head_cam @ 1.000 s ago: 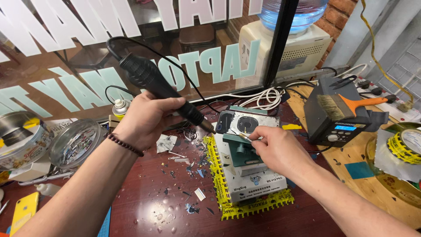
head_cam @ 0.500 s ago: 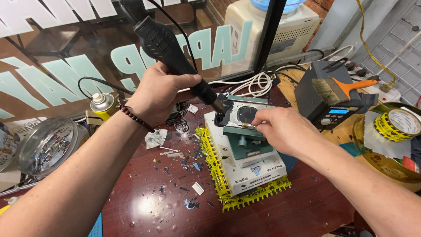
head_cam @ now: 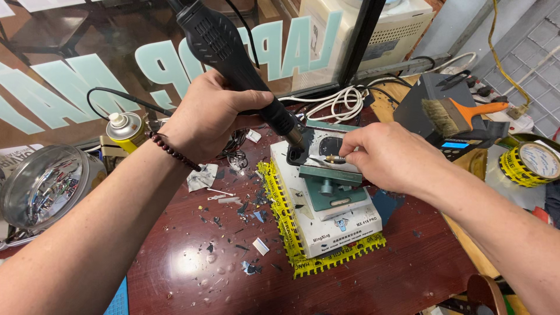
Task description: The person uses a hot air gun and a soldering iron to work on a small electronic device clamped in a vise. They repeatedly apply heat and solder to the device's surface, occasionally brushing away debris.
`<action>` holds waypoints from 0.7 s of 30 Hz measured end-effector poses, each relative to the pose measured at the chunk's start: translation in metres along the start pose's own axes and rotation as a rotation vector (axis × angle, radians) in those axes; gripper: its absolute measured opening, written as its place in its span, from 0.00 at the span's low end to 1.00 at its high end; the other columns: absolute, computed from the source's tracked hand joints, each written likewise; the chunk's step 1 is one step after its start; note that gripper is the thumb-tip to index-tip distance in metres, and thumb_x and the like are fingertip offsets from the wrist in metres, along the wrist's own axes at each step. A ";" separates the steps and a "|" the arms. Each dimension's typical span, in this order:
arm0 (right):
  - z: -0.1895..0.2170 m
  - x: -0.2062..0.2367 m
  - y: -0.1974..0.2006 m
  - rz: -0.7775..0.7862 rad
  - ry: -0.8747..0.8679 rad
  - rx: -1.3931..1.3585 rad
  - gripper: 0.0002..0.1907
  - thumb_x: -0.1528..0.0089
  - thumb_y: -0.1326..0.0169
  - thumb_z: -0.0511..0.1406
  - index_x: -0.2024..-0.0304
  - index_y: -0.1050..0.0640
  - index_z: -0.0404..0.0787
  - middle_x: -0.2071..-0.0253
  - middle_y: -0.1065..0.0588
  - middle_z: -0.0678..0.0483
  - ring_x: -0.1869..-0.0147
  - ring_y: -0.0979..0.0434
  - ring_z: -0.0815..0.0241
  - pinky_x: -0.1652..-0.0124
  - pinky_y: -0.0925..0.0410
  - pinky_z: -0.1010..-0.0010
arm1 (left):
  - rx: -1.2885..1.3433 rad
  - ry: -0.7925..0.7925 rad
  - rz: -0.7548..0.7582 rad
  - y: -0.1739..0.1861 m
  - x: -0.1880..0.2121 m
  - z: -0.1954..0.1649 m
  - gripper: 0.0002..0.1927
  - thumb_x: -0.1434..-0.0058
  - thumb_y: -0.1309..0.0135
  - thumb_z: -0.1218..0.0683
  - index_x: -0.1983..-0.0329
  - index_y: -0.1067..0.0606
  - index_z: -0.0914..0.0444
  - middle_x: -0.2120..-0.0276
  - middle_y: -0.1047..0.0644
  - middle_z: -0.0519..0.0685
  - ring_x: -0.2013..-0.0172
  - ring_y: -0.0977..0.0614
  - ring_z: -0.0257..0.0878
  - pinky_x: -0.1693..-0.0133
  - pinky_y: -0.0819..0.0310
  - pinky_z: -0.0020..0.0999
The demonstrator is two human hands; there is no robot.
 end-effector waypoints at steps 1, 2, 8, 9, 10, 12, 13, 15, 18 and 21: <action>0.000 -0.002 -0.001 -0.009 0.024 -0.013 0.10 0.39 0.42 0.41 0.57 0.16 0.50 0.63 0.17 0.48 0.56 0.16 0.47 0.54 0.27 0.57 | -0.009 0.004 0.001 0.000 0.000 0.000 0.11 0.43 0.39 0.65 0.58 0.24 0.68 0.61 0.19 0.51 0.60 0.14 0.42 0.57 0.13 0.39; 0.001 -0.001 -0.003 -0.018 0.048 -0.026 0.10 0.40 0.42 0.41 0.58 0.16 0.49 0.63 0.17 0.48 0.56 0.16 0.47 0.55 0.27 0.57 | -0.018 0.008 0.002 0.000 0.001 -0.001 0.10 0.43 0.39 0.65 0.58 0.24 0.68 0.61 0.19 0.51 0.60 0.14 0.42 0.57 0.13 0.39; 0.010 0.018 -0.012 -0.092 0.026 -0.180 0.10 0.40 0.43 0.39 0.59 0.16 0.45 0.65 0.18 0.45 0.58 0.16 0.47 0.56 0.27 0.57 | -0.035 0.018 0.000 0.002 0.001 -0.002 0.09 0.43 0.39 0.64 0.59 0.23 0.68 0.62 0.19 0.51 0.61 0.14 0.42 0.57 0.13 0.39; 0.010 0.017 -0.010 -0.103 -0.006 -0.198 0.10 0.40 0.42 0.39 0.59 0.16 0.45 0.65 0.18 0.45 0.58 0.16 0.46 0.56 0.27 0.57 | -0.042 0.020 0.001 0.002 0.001 -0.002 0.09 0.43 0.38 0.64 0.59 0.23 0.67 0.62 0.19 0.51 0.61 0.14 0.42 0.58 0.14 0.39; 0.012 0.016 -0.009 -0.097 0.030 -0.157 0.09 0.40 0.41 0.39 0.58 0.16 0.46 0.65 0.18 0.45 0.57 0.16 0.46 0.56 0.27 0.57 | -0.027 0.022 0.001 0.003 0.002 -0.002 0.10 0.43 0.38 0.65 0.59 0.23 0.67 0.62 0.19 0.51 0.61 0.14 0.42 0.58 0.14 0.39; 0.011 0.009 -0.002 -0.088 0.096 -0.075 0.09 0.40 0.41 0.39 0.58 0.16 0.47 0.64 0.18 0.45 0.56 0.18 0.44 0.56 0.28 0.57 | 0.007 0.028 0.008 0.002 0.002 -0.001 0.10 0.44 0.39 0.65 0.59 0.23 0.66 0.62 0.18 0.51 0.61 0.14 0.42 0.58 0.14 0.39; 0.006 0.007 -0.004 -0.056 0.055 -0.073 0.09 0.40 0.41 0.39 0.57 0.16 0.48 0.65 0.18 0.45 0.57 0.17 0.45 0.56 0.28 0.57 | -0.002 0.028 0.012 0.000 0.002 -0.001 0.10 0.44 0.39 0.65 0.59 0.23 0.67 0.62 0.18 0.51 0.61 0.14 0.42 0.58 0.14 0.39; -0.003 0.002 -0.009 0.005 -0.012 -0.072 0.09 0.39 0.41 0.40 0.57 0.16 0.50 0.66 0.18 0.45 0.60 0.16 0.47 0.56 0.27 0.58 | -0.026 0.023 0.007 0.000 0.003 -0.002 0.09 0.43 0.39 0.65 0.60 0.23 0.67 0.62 0.18 0.51 0.61 0.14 0.42 0.57 0.13 0.38; -0.003 0.000 -0.014 -0.059 0.114 -0.134 0.10 0.41 0.42 0.38 0.59 0.16 0.45 0.67 0.18 0.47 0.60 0.16 0.49 0.59 0.27 0.58 | -0.059 0.020 0.011 -0.002 0.003 -0.003 0.09 0.43 0.39 0.65 0.59 0.23 0.67 0.62 0.18 0.50 0.61 0.14 0.41 0.58 0.14 0.37; -0.007 -0.004 -0.015 -0.004 0.069 -0.174 0.09 0.40 0.40 0.40 0.59 0.16 0.46 0.69 0.17 0.47 0.63 0.15 0.51 0.58 0.26 0.60 | -0.044 0.028 0.018 -0.003 0.002 -0.003 0.10 0.44 0.39 0.65 0.59 0.23 0.68 0.63 0.19 0.51 0.62 0.14 0.42 0.58 0.13 0.38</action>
Point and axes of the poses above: each hand's wrist, its own x-axis away from the middle knuckle, its own y-axis out of the back of the hand, z = x × y, the point moved 5 cm from there along -x, towards the middle knuckle
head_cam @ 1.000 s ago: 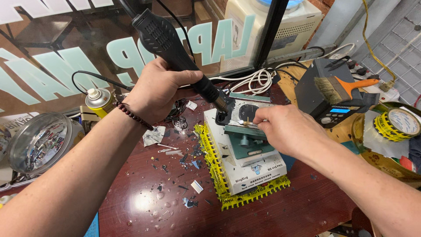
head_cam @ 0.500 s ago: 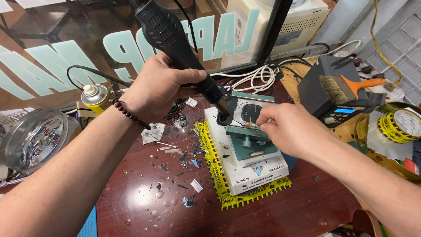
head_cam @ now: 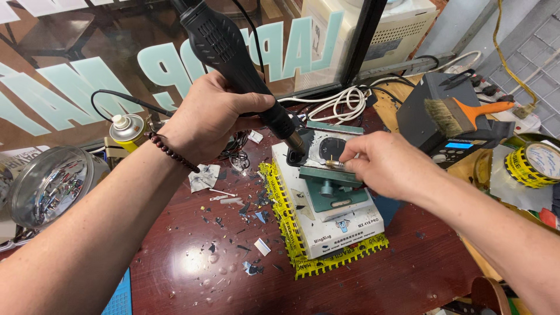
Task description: The person uses a hot air gun and a soldering iron to work on a small electronic device clamped in a vise. They repeatedly apply heat and solder to the device's surface, occasionally brushing away debris.
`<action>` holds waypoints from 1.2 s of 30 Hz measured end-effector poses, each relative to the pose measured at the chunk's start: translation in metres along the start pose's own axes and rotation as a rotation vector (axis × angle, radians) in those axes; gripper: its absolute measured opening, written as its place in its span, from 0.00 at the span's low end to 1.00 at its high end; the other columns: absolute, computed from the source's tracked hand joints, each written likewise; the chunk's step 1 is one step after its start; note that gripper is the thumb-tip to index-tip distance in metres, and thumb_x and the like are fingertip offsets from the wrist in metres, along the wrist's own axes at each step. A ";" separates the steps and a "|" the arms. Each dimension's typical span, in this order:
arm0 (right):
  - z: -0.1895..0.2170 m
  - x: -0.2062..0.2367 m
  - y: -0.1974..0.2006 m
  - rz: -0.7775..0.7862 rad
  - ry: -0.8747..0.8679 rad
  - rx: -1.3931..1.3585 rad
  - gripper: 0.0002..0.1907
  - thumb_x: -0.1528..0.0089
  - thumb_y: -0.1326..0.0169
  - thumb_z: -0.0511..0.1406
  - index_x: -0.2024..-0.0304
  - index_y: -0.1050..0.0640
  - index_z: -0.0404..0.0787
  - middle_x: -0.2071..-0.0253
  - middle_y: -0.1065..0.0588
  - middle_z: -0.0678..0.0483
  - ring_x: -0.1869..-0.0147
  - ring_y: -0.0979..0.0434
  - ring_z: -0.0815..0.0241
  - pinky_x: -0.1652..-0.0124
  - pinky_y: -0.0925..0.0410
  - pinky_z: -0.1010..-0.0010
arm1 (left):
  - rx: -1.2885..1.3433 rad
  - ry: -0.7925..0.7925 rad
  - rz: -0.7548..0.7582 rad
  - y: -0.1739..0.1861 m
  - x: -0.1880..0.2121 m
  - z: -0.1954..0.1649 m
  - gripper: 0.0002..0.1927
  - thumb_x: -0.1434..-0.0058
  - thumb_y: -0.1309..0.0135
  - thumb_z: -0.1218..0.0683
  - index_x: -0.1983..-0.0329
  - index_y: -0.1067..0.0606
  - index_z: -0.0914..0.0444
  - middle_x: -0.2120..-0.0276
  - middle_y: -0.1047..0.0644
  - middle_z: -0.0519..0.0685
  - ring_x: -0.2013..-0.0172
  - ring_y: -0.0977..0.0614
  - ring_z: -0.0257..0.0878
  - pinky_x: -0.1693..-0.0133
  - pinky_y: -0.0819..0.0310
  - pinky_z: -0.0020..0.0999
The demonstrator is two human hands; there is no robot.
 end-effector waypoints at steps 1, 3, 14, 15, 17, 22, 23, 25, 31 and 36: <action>0.001 -0.001 0.001 0.007 -0.001 0.029 0.09 0.40 0.40 0.40 0.59 0.16 0.46 0.68 0.17 0.47 0.63 0.15 0.50 0.58 0.26 0.60 | 0.001 -0.002 -0.002 0.001 0.000 0.000 0.10 0.44 0.39 0.65 0.59 0.23 0.68 0.63 0.19 0.51 0.61 0.14 0.42 0.58 0.13 0.38; 0.004 0.000 0.003 0.022 -0.009 0.086 0.09 0.39 0.40 0.40 0.58 0.16 0.47 0.67 0.17 0.46 0.62 0.15 0.49 0.58 0.27 0.58 | 0.004 -0.006 -0.002 0.001 0.001 -0.001 0.10 0.44 0.39 0.65 0.59 0.24 0.68 0.62 0.19 0.51 0.61 0.14 0.43 0.58 0.13 0.39; 0.008 0.007 0.004 -0.009 -0.048 0.199 0.10 0.38 0.43 0.43 0.56 0.17 0.55 0.62 0.18 0.49 0.53 0.18 0.46 0.53 0.28 0.54 | 0.010 0.016 -0.011 0.002 0.001 0.001 0.10 0.42 0.39 0.65 0.57 0.24 0.70 0.61 0.19 0.54 0.60 0.14 0.44 0.57 0.14 0.39; 0.008 0.006 0.005 -0.020 -0.041 0.211 0.10 0.38 0.43 0.44 0.56 0.17 0.55 0.62 0.18 0.50 0.53 0.18 0.45 0.52 0.29 0.53 | -0.007 0.013 -0.017 0.002 0.001 0.001 0.10 0.42 0.39 0.65 0.57 0.24 0.70 0.61 0.19 0.54 0.60 0.15 0.44 0.58 0.15 0.39; 0.011 0.006 0.006 -0.037 -0.008 0.147 0.11 0.40 0.45 0.42 0.57 0.17 0.54 0.62 0.18 0.49 0.53 0.18 0.45 0.54 0.28 0.54 | 0.018 0.016 -0.017 0.003 0.000 0.001 0.10 0.43 0.40 0.65 0.58 0.24 0.70 0.61 0.19 0.54 0.60 0.15 0.44 0.57 0.14 0.39; 0.014 0.004 0.010 -0.015 0.002 0.239 0.10 0.38 0.46 0.43 0.56 0.17 0.57 0.63 0.17 0.50 0.54 0.17 0.46 0.53 0.27 0.53 | 0.039 0.033 -0.013 0.004 -0.001 0.003 0.11 0.43 0.40 0.65 0.57 0.25 0.70 0.60 0.19 0.54 0.60 0.14 0.44 0.57 0.14 0.39; 0.014 0.003 0.012 -0.011 0.004 0.232 0.10 0.38 0.46 0.43 0.57 0.17 0.57 0.63 0.17 0.51 0.54 0.17 0.46 0.54 0.27 0.53 | 0.043 0.034 -0.012 0.005 -0.001 0.004 0.11 0.43 0.40 0.65 0.56 0.25 0.70 0.60 0.19 0.54 0.60 0.14 0.44 0.57 0.14 0.40; 0.017 0.006 0.011 -0.034 0.021 0.223 0.10 0.39 0.46 0.43 0.57 0.17 0.56 0.62 0.17 0.51 0.54 0.18 0.45 0.54 0.28 0.52 | 0.047 0.038 -0.020 0.006 -0.001 0.004 0.12 0.43 0.40 0.66 0.56 0.25 0.69 0.60 0.18 0.54 0.59 0.14 0.45 0.57 0.14 0.40; 0.023 0.003 0.017 -0.020 0.037 0.291 0.10 0.37 0.46 0.44 0.56 0.17 0.58 0.61 0.17 0.51 0.54 0.18 0.46 0.53 0.27 0.53 | 0.036 0.049 -0.021 0.006 -0.003 0.003 0.12 0.42 0.40 0.65 0.55 0.25 0.70 0.59 0.19 0.55 0.59 0.14 0.45 0.56 0.13 0.40; 0.012 0.001 0.006 0.030 -0.074 0.191 0.09 0.37 0.43 0.44 0.56 0.17 0.56 0.61 0.17 0.51 0.54 0.17 0.47 0.53 0.28 0.55 | 0.020 0.059 -0.035 0.004 -0.001 0.003 0.12 0.42 0.41 0.65 0.55 0.26 0.69 0.58 0.18 0.54 0.58 0.14 0.44 0.56 0.13 0.41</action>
Point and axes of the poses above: each hand's wrist, its own x-axis away from the middle knuckle, its own y-axis out of the back of the hand, z = x × y, the point moved 5 cm from there along -x, towards the middle knuckle
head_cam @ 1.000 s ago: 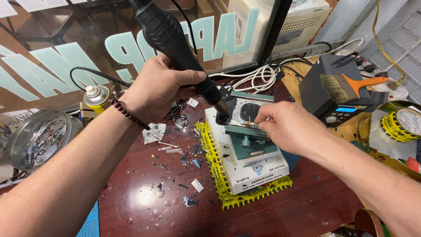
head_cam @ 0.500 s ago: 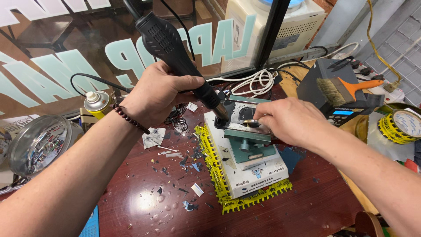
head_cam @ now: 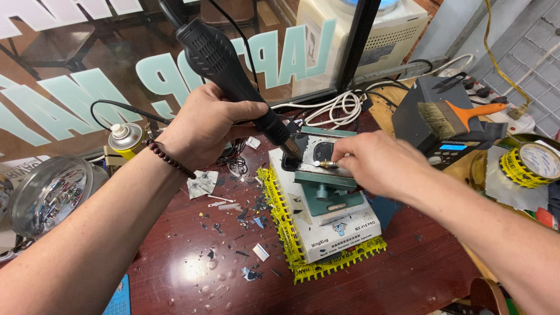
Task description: The person uses a hot air gun and a soldering iron to work on a small electronic device clamped in a vise. They repeatedly apply heat and solder to the device's surface, occasionally brushing away debris.
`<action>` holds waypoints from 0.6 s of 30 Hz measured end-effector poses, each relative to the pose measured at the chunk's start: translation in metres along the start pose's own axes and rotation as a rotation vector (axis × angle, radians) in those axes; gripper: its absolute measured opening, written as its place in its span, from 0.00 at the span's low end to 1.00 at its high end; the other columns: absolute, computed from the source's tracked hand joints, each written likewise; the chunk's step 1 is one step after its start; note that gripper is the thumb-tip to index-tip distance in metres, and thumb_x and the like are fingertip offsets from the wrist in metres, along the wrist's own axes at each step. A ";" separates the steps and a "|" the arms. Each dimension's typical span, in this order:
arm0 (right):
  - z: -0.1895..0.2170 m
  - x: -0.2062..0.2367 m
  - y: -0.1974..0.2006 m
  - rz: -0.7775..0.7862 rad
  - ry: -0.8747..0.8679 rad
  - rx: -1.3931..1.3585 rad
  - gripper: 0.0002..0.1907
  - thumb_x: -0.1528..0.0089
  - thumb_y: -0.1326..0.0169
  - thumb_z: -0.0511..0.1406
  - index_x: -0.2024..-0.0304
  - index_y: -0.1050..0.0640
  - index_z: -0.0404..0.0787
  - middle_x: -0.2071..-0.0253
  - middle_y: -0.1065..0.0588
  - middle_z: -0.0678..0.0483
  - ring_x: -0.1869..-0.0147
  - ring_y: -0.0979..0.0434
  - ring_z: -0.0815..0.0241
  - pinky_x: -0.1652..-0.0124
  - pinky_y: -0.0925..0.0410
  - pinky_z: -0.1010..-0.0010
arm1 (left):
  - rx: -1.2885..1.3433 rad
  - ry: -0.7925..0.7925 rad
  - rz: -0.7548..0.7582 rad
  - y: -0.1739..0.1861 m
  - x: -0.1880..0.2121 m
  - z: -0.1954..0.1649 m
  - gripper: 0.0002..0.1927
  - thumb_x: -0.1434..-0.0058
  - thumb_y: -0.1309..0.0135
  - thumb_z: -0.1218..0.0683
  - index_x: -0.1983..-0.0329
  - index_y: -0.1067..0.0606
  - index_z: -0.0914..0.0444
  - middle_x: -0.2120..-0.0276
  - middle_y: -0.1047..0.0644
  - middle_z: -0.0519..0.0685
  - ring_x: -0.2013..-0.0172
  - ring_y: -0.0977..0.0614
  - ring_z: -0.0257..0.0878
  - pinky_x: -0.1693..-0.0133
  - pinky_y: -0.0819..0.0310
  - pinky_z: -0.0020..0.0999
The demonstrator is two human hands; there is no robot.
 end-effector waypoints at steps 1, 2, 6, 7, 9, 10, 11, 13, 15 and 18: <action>-0.001 0.003 -0.005 -0.050 0.034 -0.078 0.10 0.39 0.44 0.42 0.57 0.17 0.52 0.62 0.18 0.49 0.54 0.17 0.47 0.54 0.28 0.56 | 0.009 0.001 0.004 -0.002 0.000 0.000 0.12 0.42 0.41 0.65 0.55 0.26 0.69 0.58 0.18 0.54 0.58 0.14 0.45 0.56 0.13 0.40; -0.002 0.004 -0.010 -0.103 0.069 -0.160 0.10 0.40 0.43 0.41 0.58 0.17 0.48 0.63 0.18 0.48 0.55 0.17 0.47 0.55 0.28 0.57 | 0.014 0.002 0.008 -0.003 0.001 0.000 0.12 0.42 0.41 0.65 0.55 0.26 0.69 0.58 0.18 0.55 0.58 0.14 0.45 0.55 0.13 0.40; -0.017 0.005 -0.033 -0.082 -0.029 -0.267 0.11 0.38 0.42 0.41 0.56 0.17 0.46 0.65 0.18 0.43 0.58 0.15 0.46 0.55 0.27 0.58 | -0.008 -0.007 0.003 -0.004 0.002 -0.003 0.12 0.43 0.41 0.65 0.56 0.26 0.69 0.59 0.18 0.54 0.58 0.14 0.45 0.56 0.13 0.41; -0.018 0.006 -0.033 -0.107 -0.019 -0.265 0.10 0.38 0.43 0.41 0.56 0.17 0.47 0.65 0.18 0.44 0.57 0.16 0.46 0.56 0.27 0.57 | -0.012 -0.027 0.002 -0.005 0.002 -0.004 0.11 0.43 0.41 0.66 0.57 0.26 0.69 0.60 0.18 0.54 0.59 0.14 0.46 0.57 0.13 0.42; -0.014 0.010 -0.029 -0.148 0.023 -0.269 0.11 0.39 0.46 0.39 0.57 0.17 0.47 0.64 0.18 0.45 0.55 0.17 0.44 0.56 0.27 0.55 | -0.031 -0.064 -0.024 0.000 0.004 -0.008 0.11 0.43 0.40 0.67 0.58 0.27 0.69 0.61 0.20 0.53 0.60 0.14 0.47 0.59 0.13 0.45; -0.010 0.011 -0.026 -0.145 0.045 -0.210 0.10 0.39 0.46 0.39 0.57 0.17 0.49 0.63 0.18 0.45 0.55 0.18 0.43 0.55 0.28 0.54 | -0.027 -0.074 -0.037 0.002 0.006 -0.009 0.11 0.43 0.40 0.67 0.58 0.27 0.69 0.61 0.20 0.52 0.60 0.14 0.46 0.58 0.13 0.44; -0.005 0.012 -0.020 -0.148 0.061 -0.149 0.10 0.38 0.47 0.39 0.57 0.18 0.51 0.62 0.19 0.46 0.54 0.19 0.42 0.55 0.28 0.53 | -0.022 -0.086 -0.044 0.003 0.005 -0.010 0.12 0.44 0.40 0.67 0.58 0.27 0.68 0.61 0.20 0.51 0.60 0.15 0.45 0.58 0.13 0.44; 0.005 0.011 -0.004 -0.154 0.103 -0.035 0.10 0.38 0.47 0.40 0.56 0.18 0.53 0.61 0.19 0.47 0.53 0.19 0.42 0.54 0.29 0.51 | -0.020 -0.100 -0.038 0.002 0.004 -0.011 0.12 0.44 0.40 0.67 0.58 0.26 0.68 0.61 0.20 0.51 0.60 0.15 0.44 0.57 0.12 0.43; 0.014 0.010 0.011 -0.143 0.157 0.072 0.10 0.38 0.47 0.41 0.56 0.18 0.55 0.61 0.18 0.48 0.52 0.19 0.43 0.53 0.29 0.50 | -0.023 -0.091 -0.023 0.000 0.004 -0.010 0.12 0.44 0.39 0.66 0.58 0.26 0.68 0.60 0.21 0.51 0.60 0.15 0.43 0.56 0.11 0.42; 0.019 0.017 0.008 -0.103 0.070 0.022 0.10 0.38 0.47 0.42 0.56 0.18 0.56 0.60 0.18 0.47 0.52 0.19 0.44 0.52 0.29 0.51 | -0.028 -0.088 -0.007 -0.005 0.003 -0.009 0.12 0.45 0.39 0.66 0.58 0.25 0.68 0.61 0.20 0.51 0.60 0.14 0.43 0.56 0.11 0.40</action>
Point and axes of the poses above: each hand's wrist, its own x-axis away from the middle knuckle, its own y-axis out of the back of the hand, z = x × y, the point moved 5 cm from there along -x, towards the middle knuckle
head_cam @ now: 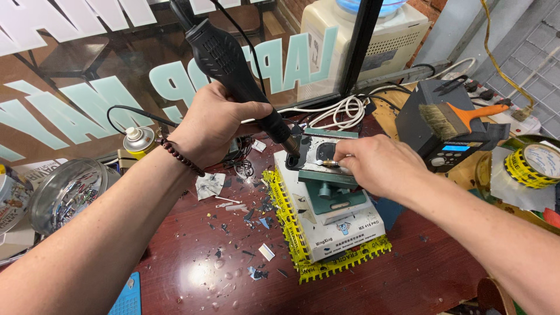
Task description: The person uses a hot air gun and a soldering iron to work on a small electronic device clamped in a vise. They repeatedly apply heat and solder to the device's surface, occasionally brushing away debris.
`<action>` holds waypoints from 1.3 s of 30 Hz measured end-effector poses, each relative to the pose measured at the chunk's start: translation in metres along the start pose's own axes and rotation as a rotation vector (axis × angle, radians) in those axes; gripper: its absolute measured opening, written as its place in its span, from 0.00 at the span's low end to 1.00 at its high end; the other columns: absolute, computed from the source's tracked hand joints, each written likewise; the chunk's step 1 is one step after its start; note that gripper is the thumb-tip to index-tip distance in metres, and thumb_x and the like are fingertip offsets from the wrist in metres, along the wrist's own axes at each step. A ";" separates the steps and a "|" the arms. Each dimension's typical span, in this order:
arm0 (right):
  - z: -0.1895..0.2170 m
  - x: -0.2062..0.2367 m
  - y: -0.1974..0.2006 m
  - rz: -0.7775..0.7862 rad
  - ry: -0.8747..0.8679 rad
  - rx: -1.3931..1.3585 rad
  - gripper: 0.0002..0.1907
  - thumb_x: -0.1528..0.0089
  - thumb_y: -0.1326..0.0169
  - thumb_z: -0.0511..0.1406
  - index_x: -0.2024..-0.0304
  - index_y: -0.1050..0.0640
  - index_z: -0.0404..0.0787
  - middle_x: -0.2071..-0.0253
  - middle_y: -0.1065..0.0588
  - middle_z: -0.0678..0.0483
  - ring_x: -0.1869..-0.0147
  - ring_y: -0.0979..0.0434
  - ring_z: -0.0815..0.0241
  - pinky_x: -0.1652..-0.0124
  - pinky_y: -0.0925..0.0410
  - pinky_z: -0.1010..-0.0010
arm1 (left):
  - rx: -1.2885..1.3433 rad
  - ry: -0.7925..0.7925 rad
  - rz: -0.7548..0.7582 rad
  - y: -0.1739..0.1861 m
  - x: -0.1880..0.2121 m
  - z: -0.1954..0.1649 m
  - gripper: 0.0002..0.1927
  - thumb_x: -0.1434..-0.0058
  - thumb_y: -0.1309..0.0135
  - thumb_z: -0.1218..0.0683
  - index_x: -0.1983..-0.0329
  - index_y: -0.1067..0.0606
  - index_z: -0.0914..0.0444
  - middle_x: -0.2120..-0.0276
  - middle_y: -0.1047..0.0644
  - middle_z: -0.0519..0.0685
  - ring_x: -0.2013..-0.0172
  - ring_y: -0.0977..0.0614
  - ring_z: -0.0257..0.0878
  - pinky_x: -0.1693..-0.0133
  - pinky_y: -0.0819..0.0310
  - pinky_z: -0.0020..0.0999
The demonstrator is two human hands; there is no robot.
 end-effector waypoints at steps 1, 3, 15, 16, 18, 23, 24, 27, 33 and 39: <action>0.003 0.004 -0.005 -0.027 -0.009 -0.064 0.10 0.38 0.47 0.41 0.57 0.18 0.54 0.60 0.18 0.48 0.52 0.19 0.43 0.52 0.28 0.51 | -0.047 0.001 -0.012 0.001 0.001 -0.001 0.12 0.45 0.39 0.66 0.58 0.25 0.68 0.62 0.19 0.51 0.61 0.14 0.43 0.57 0.12 0.40; 0.002 0.011 -0.012 -0.090 -0.040 -0.179 0.09 0.39 0.46 0.39 0.59 0.17 0.50 0.59 0.19 0.48 0.52 0.19 0.43 0.54 0.28 0.51 | -0.129 -0.006 -0.024 -0.002 0.000 -0.003 0.12 0.45 0.38 0.66 0.58 0.25 0.68 0.63 0.19 0.51 0.62 0.14 0.42 0.58 0.13 0.39; -0.012 0.004 -0.028 -0.079 -0.099 -0.222 0.10 0.39 0.44 0.39 0.56 0.17 0.50 0.56 0.20 0.48 0.51 0.20 0.43 0.53 0.29 0.51 | -0.147 -0.019 0.028 -0.010 0.002 -0.005 0.10 0.44 0.38 0.65 0.59 0.23 0.69 0.64 0.18 0.51 0.64 0.14 0.40 0.62 0.14 0.34; -0.010 0.004 -0.027 -0.075 -0.082 -0.206 0.10 0.39 0.44 0.40 0.56 0.17 0.50 0.56 0.20 0.48 0.51 0.20 0.43 0.52 0.29 0.51 | -0.169 -0.007 0.011 -0.010 0.002 -0.004 0.11 0.45 0.38 0.65 0.59 0.23 0.68 0.64 0.18 0.51 0.64 0.14 0.40 0.63 0.15 0.34; -0.011 0.001 -0.020 -0.075 -0.050 -0.163 0.10 0.38 0.45 0.41 0.55 0.18 0.50 0.58 0.18 0.47 0.50 0.19 0.44 0.52 0.29 0.51 | -0.202 0.008 -0.022 -0.011 0.000 -0.003 0.12 0.45 0.37 0.65 0.59 0.24 0.67 0.64 0.18 0.50 0.65 0.14 0.39 0.64 0.15 0.33; -0.017 -0.009 -0.018 0.021 -0.049 -0.012 0.11 0.37 0.47 0.43 0.54 0.18 0.58 0.58 0.18 0.48 0.51 0.19 0.44 0.51 0.29 0.51 | -0.172 -0.007 0.006 -0.012 -0.001 -0.002 0.11 0.46 0.37 0.65 0.60 0.23 0.67 0.65 0.18 0.50 0.66 0.14 0.39 0.65 0.15 0.32; -0.016 -0.009 -0.019 0.018 -0.050 -0.036 0.11 0.39 0.47 0.42 0.55 0.18 0.57 0.58 0.19 0.48 0.51 0.19 0.44 0.52 0.29 0.50 | -0.208 -0.009 -0.011 -0.011 -0.002 -0.003 0.11 0.46 0.37 0.65 0.60 0.23 0.67 0.65 0.18 0.50 0.66 0.15 0.39 0.66 0.16 0.32; -0.011 -0.007 -0.015 -0.030 -0.022 -0.028 0.11 0.38 0.47 0.42 0.56 0.18 0.56 0.59 0.19 0.47 0.52 0.19 0.43 0.53 0.29 0.50 | -0.178 -0.017 0.005 -0.010 -0.002 -0.002 0.11 0.46 0.36 0.65 0.61 0.24 0.68 0.66 0.18 0.51 0.67 0.15 0.40 0.66 0.16 0.32; -0.005 -0.006 -0.002 -0.002 0.074 -0.023 0.11 0.37 0.48 0.42 0.54 0.18 0.57 0.60 0.18 0.49 0.52 0.18 0.44 0.53 0.28 0.51 | -0.182 -0.010 0.011 -0.012 -0.004 -0.003 0.11 0.47 0.36 0.65 0.60 0.23 0.67 0.65 0.18 0.50 0.66 0.15 0.39 0.65 0.16 0.32; -0.016 -0.004 -0.030 -0.131 0.011 -0.224 0.09 0.40 0.46 0.40 0.59 0.19 0.49 0.59 0.20 0.49 0.54 0.20 0.43 0.57 0.29 0.51 | -0.141 -0.007 0.029 -0.013 -0.002 -0.002 0.12 0.46 0.37 0.65 0.58 0.24 0.68 0.63 0.18 0.51 0.64 0.14 0.40 0.61 0.14 0.34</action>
Point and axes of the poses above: each hand's wrist, its own x-axis away from the middle knuckle, its own y-axis out of the back of the hand, z = x × y, the point moved 5 cm from there along -x, towards the middle knuckle
